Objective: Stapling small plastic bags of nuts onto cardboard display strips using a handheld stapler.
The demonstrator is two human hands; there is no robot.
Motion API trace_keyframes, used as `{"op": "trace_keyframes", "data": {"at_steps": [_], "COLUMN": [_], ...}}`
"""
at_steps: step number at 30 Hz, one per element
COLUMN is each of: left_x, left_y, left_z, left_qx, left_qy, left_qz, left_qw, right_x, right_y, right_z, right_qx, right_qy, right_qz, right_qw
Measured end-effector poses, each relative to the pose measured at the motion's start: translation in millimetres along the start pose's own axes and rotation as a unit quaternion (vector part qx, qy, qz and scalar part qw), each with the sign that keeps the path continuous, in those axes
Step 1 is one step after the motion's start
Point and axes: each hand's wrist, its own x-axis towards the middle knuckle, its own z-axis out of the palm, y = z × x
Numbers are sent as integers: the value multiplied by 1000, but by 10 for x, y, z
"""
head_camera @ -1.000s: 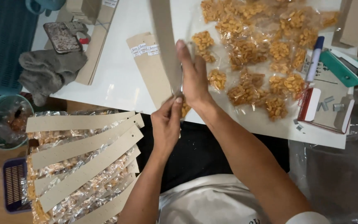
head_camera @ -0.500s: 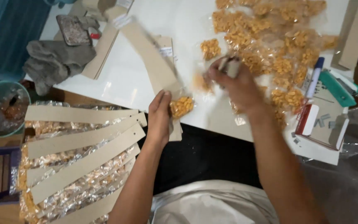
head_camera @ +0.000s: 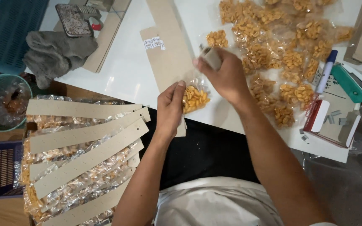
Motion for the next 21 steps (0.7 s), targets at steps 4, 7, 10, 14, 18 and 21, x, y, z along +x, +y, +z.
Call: {"op": "trace_keyframes", "data": {"at_steps": [4,7,10,14,18,21], "left_x": [27,1,-39,0,7,-2], "left_y": [45,70,102,-196,-214,-104], "left_z": [-74,-85,-69,-105,-56,-46], "left_qx": [54,113,135,203,108,6], "left_qy": [-17,-11,-3,-47,32,69], "left_qz": [14,42,36,119,49,4], "left_qw": [998,993,990,971,992,998], "right_x": [-47,-55,-181,-27,169,635], "right_y": [-387,-493,-774,-436,-78,698], "right_z": [128,317,230,430,405,382], "right_qx": [286,338,375,311,94,-283], "right_qy": [40,72,81,91,70,122], "right_qz": [23,58,76,2,-57,-155], "right_qw": [957,937,920,946,991,938]}}
